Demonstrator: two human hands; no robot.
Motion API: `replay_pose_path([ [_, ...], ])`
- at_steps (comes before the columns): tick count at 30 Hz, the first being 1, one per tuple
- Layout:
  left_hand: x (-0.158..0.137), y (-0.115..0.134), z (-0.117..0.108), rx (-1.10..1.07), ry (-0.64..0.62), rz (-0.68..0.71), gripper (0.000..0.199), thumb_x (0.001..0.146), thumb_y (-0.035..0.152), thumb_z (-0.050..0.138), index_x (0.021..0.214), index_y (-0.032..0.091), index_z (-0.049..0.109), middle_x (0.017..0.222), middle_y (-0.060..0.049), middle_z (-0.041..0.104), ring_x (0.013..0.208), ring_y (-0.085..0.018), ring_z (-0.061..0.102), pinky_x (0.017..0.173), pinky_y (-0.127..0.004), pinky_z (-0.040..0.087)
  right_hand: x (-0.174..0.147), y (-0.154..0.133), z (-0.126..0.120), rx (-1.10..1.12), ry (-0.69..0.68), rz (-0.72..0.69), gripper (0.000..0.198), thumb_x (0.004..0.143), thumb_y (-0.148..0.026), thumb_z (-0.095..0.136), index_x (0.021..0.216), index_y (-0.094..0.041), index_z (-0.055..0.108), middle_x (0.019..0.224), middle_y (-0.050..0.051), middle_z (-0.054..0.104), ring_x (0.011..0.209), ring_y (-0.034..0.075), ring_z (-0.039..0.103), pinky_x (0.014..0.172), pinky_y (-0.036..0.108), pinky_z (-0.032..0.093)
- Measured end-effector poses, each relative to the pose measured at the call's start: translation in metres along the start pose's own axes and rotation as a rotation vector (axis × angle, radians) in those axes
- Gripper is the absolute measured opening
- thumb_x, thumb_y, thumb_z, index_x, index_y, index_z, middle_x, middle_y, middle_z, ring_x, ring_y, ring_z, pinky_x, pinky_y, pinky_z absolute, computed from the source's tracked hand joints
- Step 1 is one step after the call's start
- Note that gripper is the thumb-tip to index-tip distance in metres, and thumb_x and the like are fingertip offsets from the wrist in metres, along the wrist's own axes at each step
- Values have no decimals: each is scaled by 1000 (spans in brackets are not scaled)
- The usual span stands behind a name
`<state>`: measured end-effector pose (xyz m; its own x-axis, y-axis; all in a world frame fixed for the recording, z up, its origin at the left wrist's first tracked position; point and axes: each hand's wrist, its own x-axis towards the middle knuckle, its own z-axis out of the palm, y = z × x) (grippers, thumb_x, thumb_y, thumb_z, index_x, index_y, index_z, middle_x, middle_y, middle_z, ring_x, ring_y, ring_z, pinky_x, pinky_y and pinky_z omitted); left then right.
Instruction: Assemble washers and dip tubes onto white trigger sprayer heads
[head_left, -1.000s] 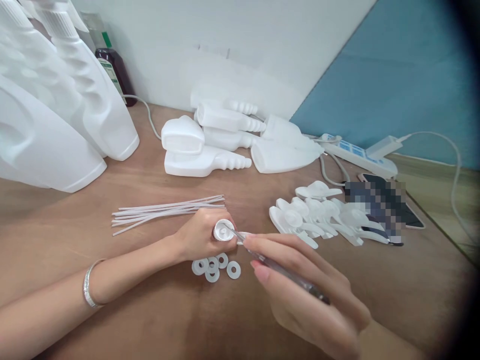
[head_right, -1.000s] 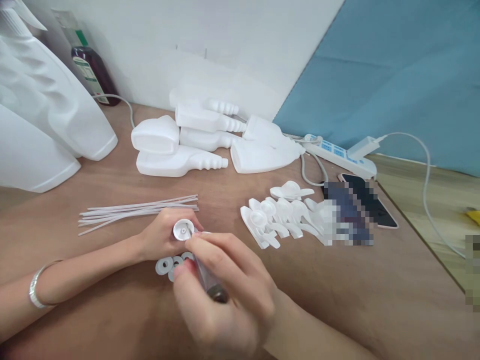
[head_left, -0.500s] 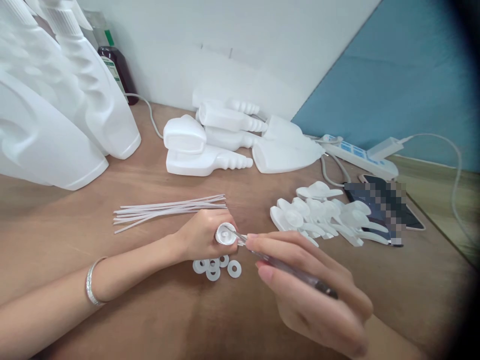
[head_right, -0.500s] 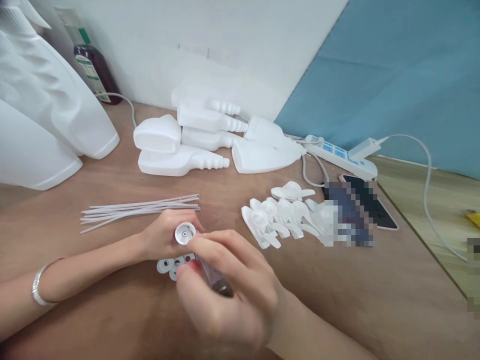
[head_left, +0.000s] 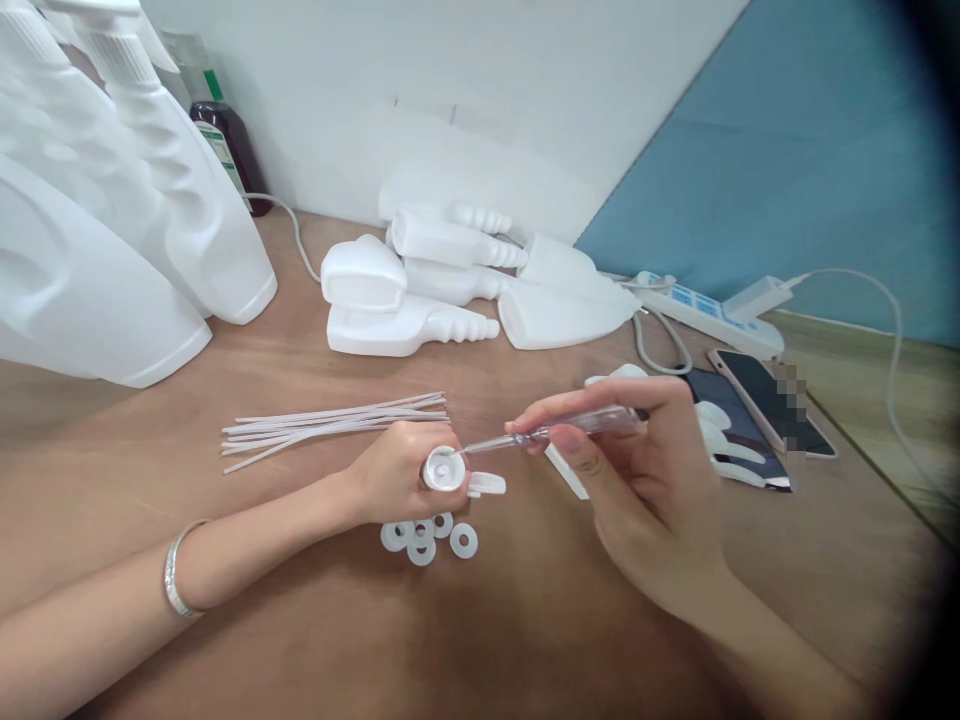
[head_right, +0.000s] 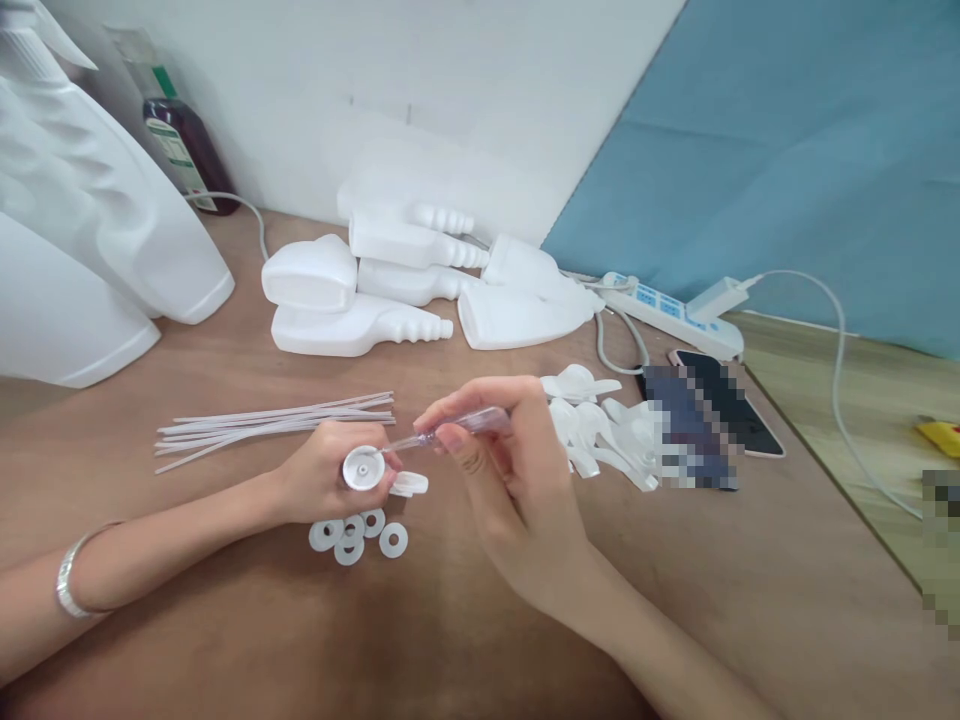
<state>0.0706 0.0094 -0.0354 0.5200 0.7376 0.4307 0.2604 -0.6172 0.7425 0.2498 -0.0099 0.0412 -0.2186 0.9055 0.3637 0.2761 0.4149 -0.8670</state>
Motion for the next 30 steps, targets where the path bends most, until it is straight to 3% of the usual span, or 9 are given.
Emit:
replay_pose_path([
  [6, -1, 0, 1, 43, -25, 76, 4, 70, 16, 53, 66, 15, 55, 58, 0, 56, 52, -9, 48, 48, -19, 38, 5, -1, -4, 30, -28, 13, 14, 85, -17, 50, 94, -25, 45, 79, 0, 63, 71, 15, 62, 63, 30, 53],
  [14, -4, 0, 2, 147, -49, 107, 8, 70, 20, 51, 68, 14, 55, 58, -1, 55, 52, -9, 49, 46, -19, 38, -6, -2, -5, -89, -89, -138, 18, 84, -14, 50, 97, -26, 46, 85, 1, 64, 76, 15, 63, 59, 27, 53],
  [20, -6, 1, 3, 257, -86, 114, 13, 73, 26, 49, 67, 16, 55, 58, 0, 54, 48, -8, 48, 42, -19, 33, -4, -8, -9, -82, -142, -19, 11, 85, -19, 50, 95, -25, 48, 82, 2, 64, 73, 16, 64, 60, 29, 54],
  [30, -6, 3, 4, 348, -43, 152, 15, 72, 29, 51, 67, 16, 56, 55, 1, 53, 45, -8, 45, 39, -21, 30, -3, -6, -8, -2, -142, 40, 8, 85, -21, 51, 92, -24, 47, 82, 1, 63, 68, 14, 61, 62, 28, 52],
])
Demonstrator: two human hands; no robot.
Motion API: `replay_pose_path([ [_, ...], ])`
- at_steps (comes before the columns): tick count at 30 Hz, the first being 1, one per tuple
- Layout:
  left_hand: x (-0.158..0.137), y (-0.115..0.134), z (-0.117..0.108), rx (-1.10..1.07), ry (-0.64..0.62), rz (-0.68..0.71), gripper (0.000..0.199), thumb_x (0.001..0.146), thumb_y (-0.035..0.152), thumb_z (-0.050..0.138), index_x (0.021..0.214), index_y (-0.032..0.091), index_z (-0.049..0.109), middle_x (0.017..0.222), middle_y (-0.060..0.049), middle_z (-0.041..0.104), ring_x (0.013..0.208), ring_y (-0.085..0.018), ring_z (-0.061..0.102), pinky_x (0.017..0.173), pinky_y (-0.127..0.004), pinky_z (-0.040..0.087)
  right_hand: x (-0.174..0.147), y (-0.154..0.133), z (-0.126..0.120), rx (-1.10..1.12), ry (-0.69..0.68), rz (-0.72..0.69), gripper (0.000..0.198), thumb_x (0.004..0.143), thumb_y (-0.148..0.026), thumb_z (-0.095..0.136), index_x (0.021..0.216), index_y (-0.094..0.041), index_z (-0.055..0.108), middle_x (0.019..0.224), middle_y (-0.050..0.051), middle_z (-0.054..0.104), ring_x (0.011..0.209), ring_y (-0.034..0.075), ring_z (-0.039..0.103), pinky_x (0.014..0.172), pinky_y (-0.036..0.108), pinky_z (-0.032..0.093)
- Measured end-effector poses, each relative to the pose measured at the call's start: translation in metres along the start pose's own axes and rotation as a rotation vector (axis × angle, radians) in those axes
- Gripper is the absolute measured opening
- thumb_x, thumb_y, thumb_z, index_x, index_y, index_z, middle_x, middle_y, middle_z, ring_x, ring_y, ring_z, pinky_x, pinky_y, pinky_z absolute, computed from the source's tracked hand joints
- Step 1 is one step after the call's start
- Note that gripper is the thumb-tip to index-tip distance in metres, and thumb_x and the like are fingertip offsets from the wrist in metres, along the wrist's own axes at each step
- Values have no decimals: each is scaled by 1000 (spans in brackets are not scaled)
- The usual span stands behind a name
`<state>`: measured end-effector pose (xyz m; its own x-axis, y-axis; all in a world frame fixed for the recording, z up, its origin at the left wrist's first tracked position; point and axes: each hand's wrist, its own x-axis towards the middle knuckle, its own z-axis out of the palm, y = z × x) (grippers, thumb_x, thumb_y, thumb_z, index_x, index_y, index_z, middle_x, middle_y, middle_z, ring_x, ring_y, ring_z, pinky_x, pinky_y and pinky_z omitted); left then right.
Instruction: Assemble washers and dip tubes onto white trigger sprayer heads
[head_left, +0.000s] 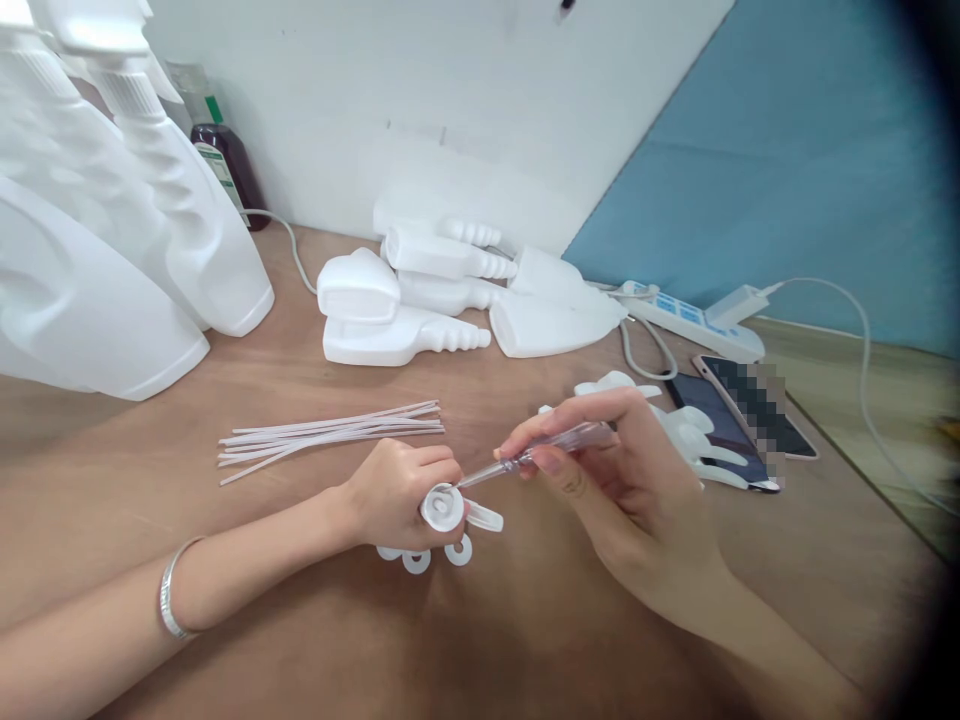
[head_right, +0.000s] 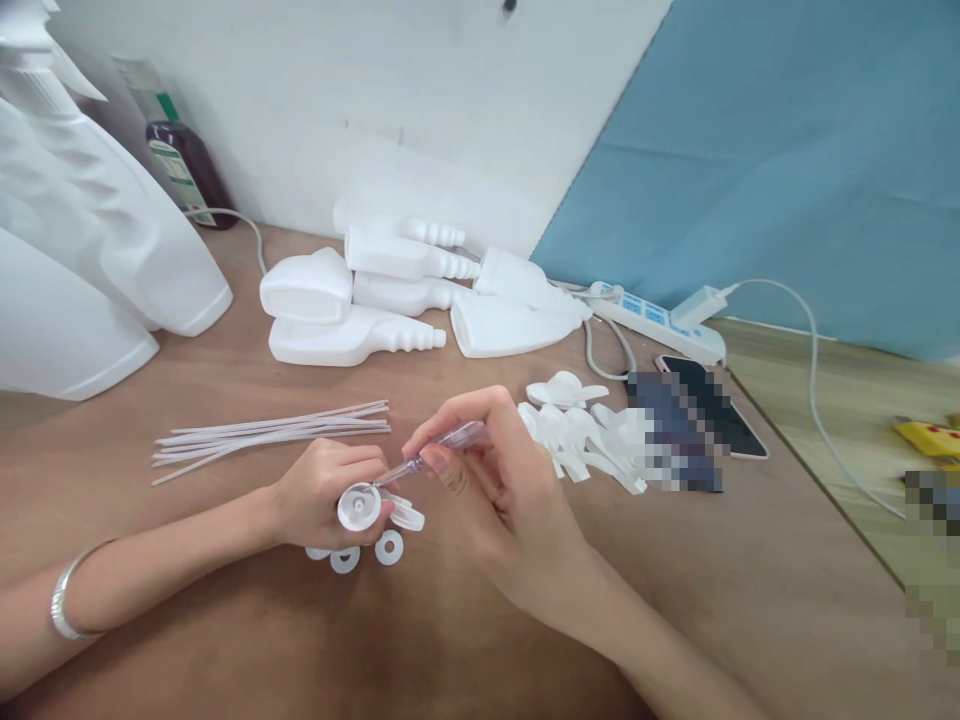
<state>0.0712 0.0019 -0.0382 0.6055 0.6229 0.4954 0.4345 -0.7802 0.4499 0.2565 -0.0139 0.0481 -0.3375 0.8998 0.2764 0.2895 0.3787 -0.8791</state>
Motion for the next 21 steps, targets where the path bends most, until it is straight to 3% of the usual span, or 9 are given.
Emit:
replay_pose_path([
  [15, 0, -1, -1, -1, -26, 53, 19, 73, 34, 50, 67, 17, 55, 56, 0, 53, 43, -9, 43, 40, -22, 30, 11, 8, 3, 157, -53, 201, 10, 85, -27, 51, 86, -22, 42, 79, 2, 65, 65, 12, 59, 61, 27, 52],
  [21, 2, 0, -3, -88, -47, -34, 13, 70, 28, 51, 67, 17, 56, 57, 0, 55, 48, -9, 47, 43, -20, 33, 13, 11, 4, 154, -5, 235, 14, 84, -29, 53, 86, -22, 41, 76, 2, 66, 62, 13, 61, 60, 28, 53],
])
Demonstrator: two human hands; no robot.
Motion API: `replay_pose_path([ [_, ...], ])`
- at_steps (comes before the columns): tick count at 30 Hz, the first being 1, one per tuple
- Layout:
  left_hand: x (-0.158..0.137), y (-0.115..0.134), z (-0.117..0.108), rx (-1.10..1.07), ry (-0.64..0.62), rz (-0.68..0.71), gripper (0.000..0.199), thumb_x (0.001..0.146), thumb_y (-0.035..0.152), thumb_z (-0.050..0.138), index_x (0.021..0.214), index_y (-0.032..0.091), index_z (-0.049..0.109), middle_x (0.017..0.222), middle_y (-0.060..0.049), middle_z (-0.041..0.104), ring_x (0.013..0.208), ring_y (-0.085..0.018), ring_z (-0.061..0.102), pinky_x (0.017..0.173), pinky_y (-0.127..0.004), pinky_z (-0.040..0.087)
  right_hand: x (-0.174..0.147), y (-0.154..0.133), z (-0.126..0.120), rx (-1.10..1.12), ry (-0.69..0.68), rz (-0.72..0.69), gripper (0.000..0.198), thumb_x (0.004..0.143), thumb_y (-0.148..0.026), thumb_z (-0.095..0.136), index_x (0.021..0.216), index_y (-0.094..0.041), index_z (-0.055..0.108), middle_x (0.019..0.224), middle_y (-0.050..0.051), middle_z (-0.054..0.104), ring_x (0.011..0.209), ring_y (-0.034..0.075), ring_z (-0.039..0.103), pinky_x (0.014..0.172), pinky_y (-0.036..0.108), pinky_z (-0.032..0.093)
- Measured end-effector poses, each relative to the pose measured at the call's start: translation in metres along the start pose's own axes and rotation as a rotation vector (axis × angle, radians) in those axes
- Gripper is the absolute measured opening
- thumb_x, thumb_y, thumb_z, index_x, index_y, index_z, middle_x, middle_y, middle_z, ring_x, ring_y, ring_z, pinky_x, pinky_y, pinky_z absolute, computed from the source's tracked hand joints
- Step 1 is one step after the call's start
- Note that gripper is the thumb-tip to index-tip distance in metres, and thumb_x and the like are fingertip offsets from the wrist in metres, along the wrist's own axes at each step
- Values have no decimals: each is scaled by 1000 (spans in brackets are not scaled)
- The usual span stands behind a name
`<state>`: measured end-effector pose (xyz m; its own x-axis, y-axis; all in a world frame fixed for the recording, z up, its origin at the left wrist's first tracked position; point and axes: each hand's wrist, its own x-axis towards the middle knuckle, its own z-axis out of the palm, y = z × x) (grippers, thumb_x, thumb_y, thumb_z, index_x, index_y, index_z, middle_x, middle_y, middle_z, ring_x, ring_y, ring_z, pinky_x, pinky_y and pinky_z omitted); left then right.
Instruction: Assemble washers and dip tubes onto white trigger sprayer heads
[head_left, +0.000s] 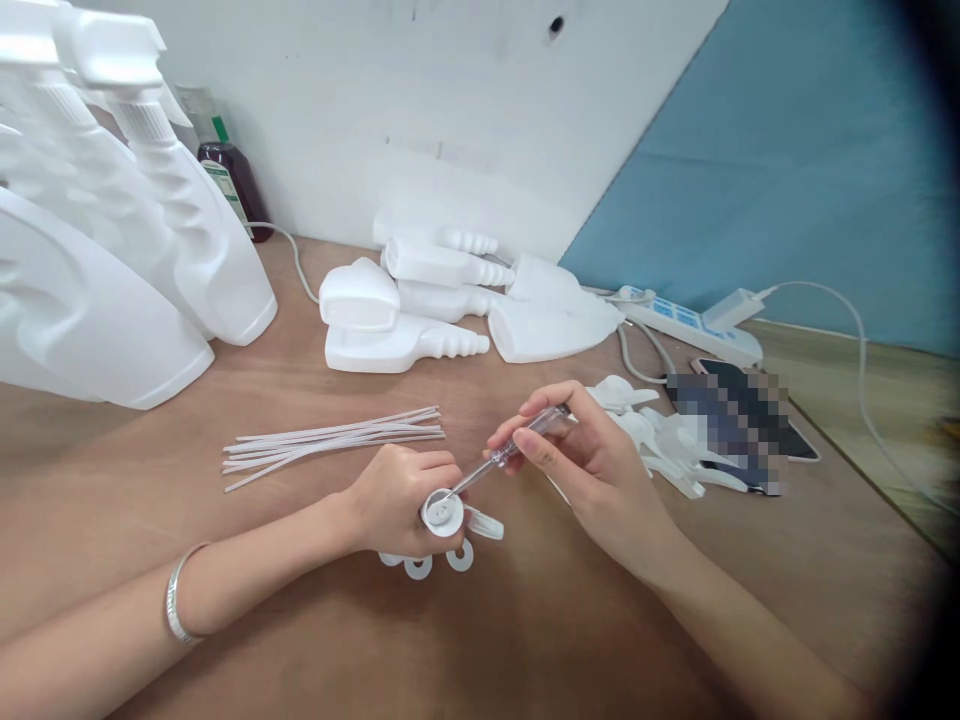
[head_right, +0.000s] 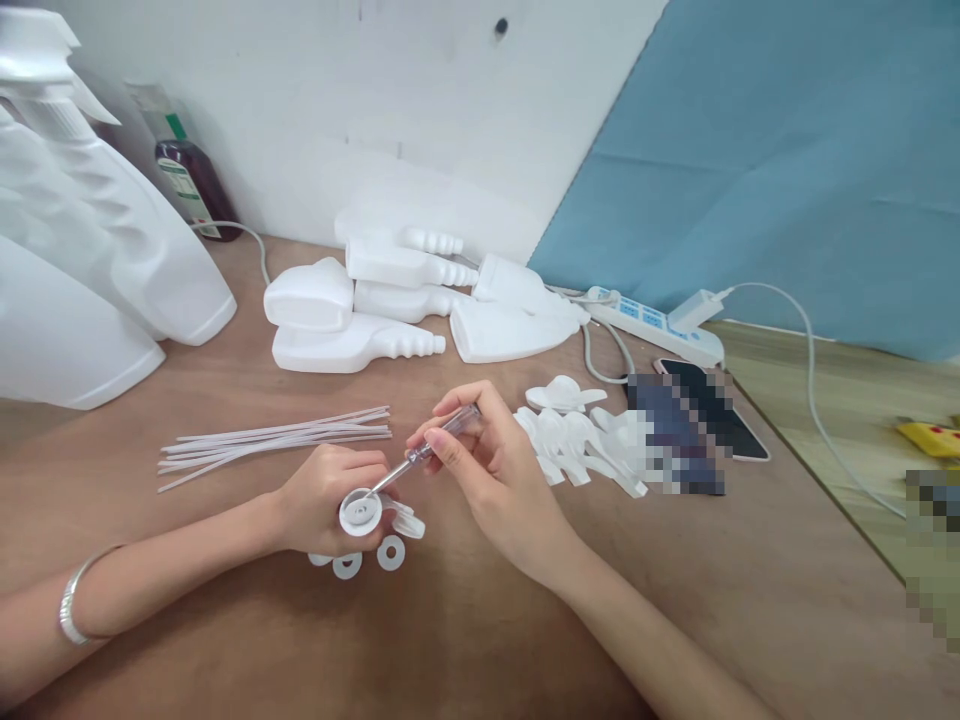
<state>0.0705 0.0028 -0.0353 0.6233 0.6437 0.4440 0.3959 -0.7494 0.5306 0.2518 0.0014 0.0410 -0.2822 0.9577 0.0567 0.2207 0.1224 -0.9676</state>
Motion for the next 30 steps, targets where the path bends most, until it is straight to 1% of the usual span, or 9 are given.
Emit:
replay_pose_path([
  [5, 4, 1, -4, -167, -20, -113, 11, 72, 26, 53, 68, 16, 58, 61, -1, 58, 55, -10, 51, 50, -20, 39, -5, -4, 0, -90, 77, -148, 11, 83, -24, 54, 87, -22, 44, 78, 1, 66, 65, 12, 62, 59, 26, 52],
  [8, 6, 1, -5, -231, -27, -137, 11, 71, 25, 55, 68, 15, 59, 61, -1, 58, 55, -10, 50, 52, -20, 39, -7, -6, -1, -132, 85, -163, 11, 82, -23, 55, 87, -22, 45, 78, 2, 66, 65, 13, 61, 58, 25, 51],
  [11, 6, 1, -6, -244, -36, -144, 12, 71, 27, 57, 67, 15, 59, 60, -1, 58, 54, -10, 50, 52, -20, 38, -5, -8, -3, -113, 87, -125, 12, 82, -25, 56, 86, -22, 45, 76, 2, 66, 62, 13, 61, 58, 26, 51],
  [19, 5, 2, -6, -237, -58, -156, 17, 70, 33, 59, 68, 16, 59, 61, -1, 59, 55, -10, 51, 52, -20, 39, 7, 0, -10, 28, 51, 68, 20, 80, -36, 56, 85, -22, 43, 73, 1, 66, 60, 13, 60, 59, 29, 51],
  [24, 5, 1, -5, -231, -44, -158, 17, 70, 32, 60, 66, 16, 58, 61, -1, 59, 54, -10, 50, 50, -20, 37, 8, 8, -10, 118, 32, 144, 23, 78, -37, 59, 86, -22, 44, 73, 1, 66, 67, 15, 62, 61, 29, 50],
  [30, 5, 2, -5, -219, -49, -151, 17, 71, 32, 59, 65, 16, 57, 60, -1, 59, 54, -9, 50, 50, -20, 38, 8, 11, -8, 205, 29, 195, 23, 77, -36, 61, 86, -22, 44, 74, 1, 66, 72, 16, 63, 62, 29, 50],
])
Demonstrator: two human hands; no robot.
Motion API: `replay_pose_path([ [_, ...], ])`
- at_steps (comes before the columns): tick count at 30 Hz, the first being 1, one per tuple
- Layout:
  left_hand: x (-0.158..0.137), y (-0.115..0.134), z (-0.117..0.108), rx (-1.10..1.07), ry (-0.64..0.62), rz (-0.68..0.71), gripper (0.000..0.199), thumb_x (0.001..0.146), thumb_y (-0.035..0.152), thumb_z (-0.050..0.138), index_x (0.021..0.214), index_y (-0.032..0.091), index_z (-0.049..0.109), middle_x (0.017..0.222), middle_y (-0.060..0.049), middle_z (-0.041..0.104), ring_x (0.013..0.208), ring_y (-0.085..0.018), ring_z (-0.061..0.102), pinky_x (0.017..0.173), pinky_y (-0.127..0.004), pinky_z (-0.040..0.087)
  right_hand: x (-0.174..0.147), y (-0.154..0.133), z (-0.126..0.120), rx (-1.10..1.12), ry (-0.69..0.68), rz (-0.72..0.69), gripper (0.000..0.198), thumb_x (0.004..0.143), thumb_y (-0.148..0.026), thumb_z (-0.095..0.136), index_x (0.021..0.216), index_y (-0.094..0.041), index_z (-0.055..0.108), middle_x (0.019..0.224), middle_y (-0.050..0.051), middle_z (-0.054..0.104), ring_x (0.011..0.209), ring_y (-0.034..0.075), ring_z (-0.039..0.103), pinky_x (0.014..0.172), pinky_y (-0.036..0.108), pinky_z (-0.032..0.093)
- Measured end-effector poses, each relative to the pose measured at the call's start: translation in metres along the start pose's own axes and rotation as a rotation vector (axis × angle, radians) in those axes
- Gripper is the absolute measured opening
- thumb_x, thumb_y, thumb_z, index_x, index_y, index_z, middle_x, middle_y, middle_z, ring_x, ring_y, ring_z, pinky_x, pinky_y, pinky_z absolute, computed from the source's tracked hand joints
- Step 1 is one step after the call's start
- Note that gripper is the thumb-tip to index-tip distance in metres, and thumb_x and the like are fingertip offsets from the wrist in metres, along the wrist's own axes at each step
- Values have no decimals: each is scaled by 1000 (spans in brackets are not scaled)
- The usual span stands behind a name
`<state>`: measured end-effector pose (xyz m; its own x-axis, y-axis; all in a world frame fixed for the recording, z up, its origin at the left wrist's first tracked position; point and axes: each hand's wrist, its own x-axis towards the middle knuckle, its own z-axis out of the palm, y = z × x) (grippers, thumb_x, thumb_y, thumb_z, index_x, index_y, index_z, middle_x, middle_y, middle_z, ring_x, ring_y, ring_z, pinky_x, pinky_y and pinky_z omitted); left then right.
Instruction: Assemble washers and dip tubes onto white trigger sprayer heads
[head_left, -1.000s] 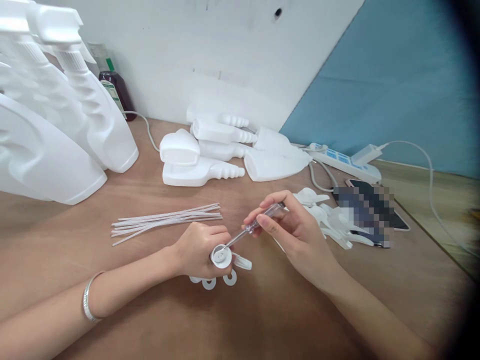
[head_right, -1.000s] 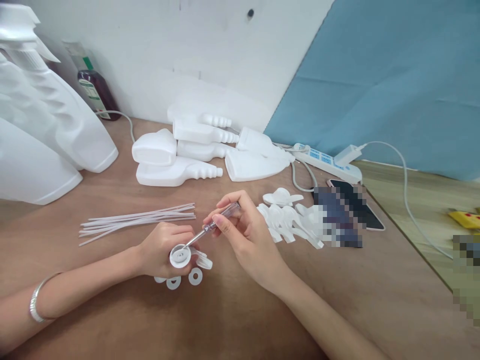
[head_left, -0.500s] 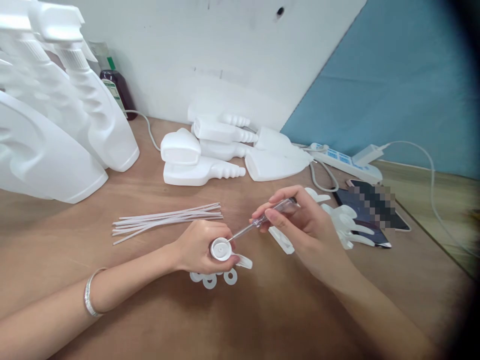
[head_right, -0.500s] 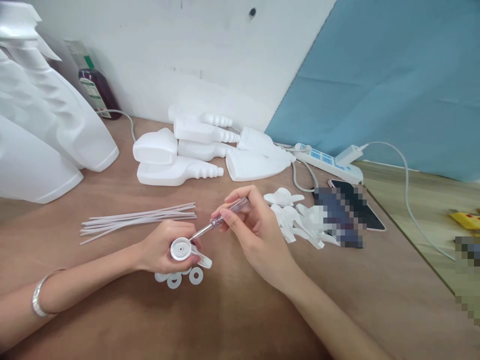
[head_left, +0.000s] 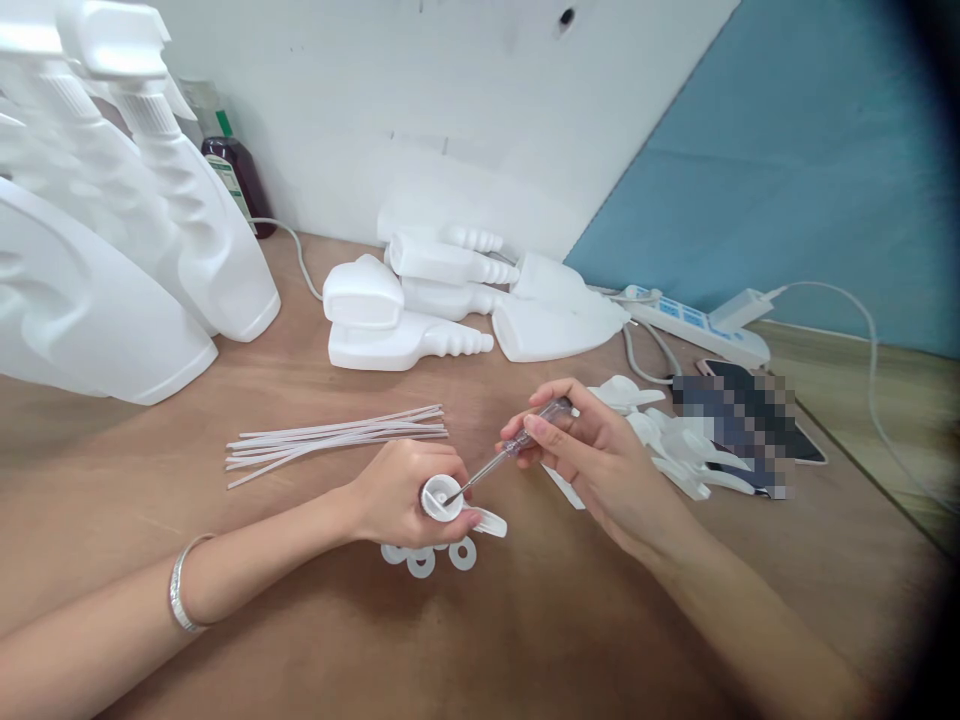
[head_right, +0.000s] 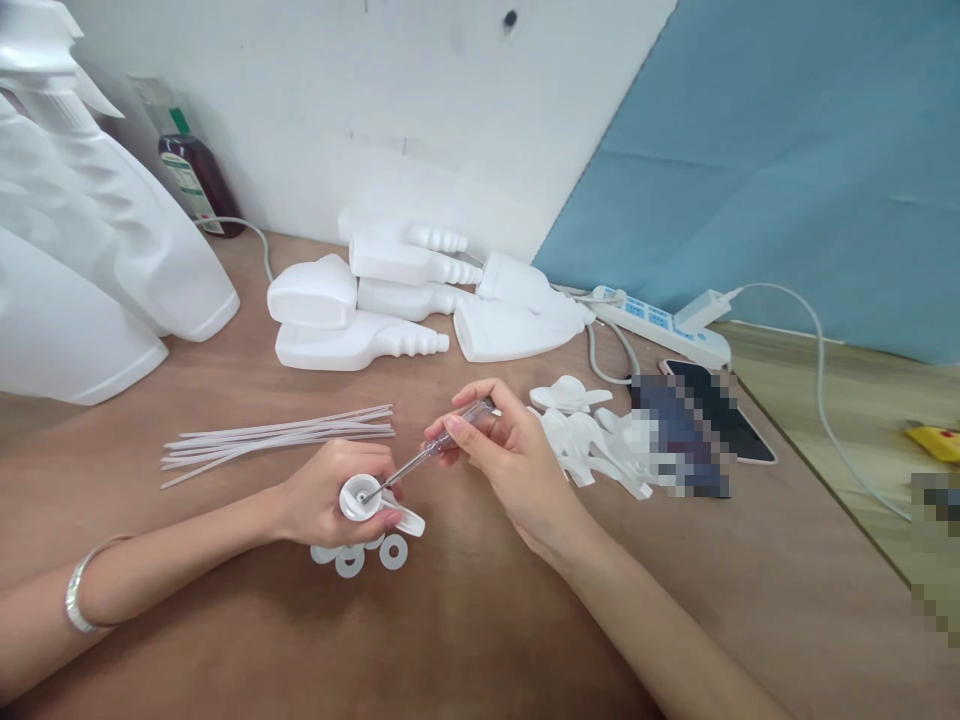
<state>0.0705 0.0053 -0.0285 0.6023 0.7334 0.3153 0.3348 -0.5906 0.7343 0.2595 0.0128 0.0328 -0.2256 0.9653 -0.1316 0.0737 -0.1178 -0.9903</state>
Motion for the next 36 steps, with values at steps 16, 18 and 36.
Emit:
replay_pose_path([
  [16, 0, 0, -1, 3, -19, -14, 20, 73, 31, 56, 61, 16, 51, 58, 1, 52, 52, -9, 45, 49, -20, 35, -2, 6, 8, 217, -54, 139, 18, 78, -29, 60, 85, -21, 45, 78, 1, 66, 71, 11, 61, 64, 24, 48],
  [18, 0, -2, 0, 0, -18, -9, 18, 73, 29, 56, 61, 16, 50, 57, 2, 51, 51, -8, 43, 48, -20, 34, -3, 6, 10, 254, -77, 165, 18, 79, -27, 60, 85, -20, 45, 77, 1, 66, 71, 11, 61, 64, 24, 48],
  [36, -3, -3, 3, 254, 179, -62, 18, 78, 33, 52, 81, 15, 57, 76, -4, 58, 64, -14, 55, 55, -24, 41, -26, 6, 23, -192, -117, -292, 5, 86, -20, 49, 89, -20, 46, 81, 1, 56, 71, 11, 57, 67, 27, 51],
])
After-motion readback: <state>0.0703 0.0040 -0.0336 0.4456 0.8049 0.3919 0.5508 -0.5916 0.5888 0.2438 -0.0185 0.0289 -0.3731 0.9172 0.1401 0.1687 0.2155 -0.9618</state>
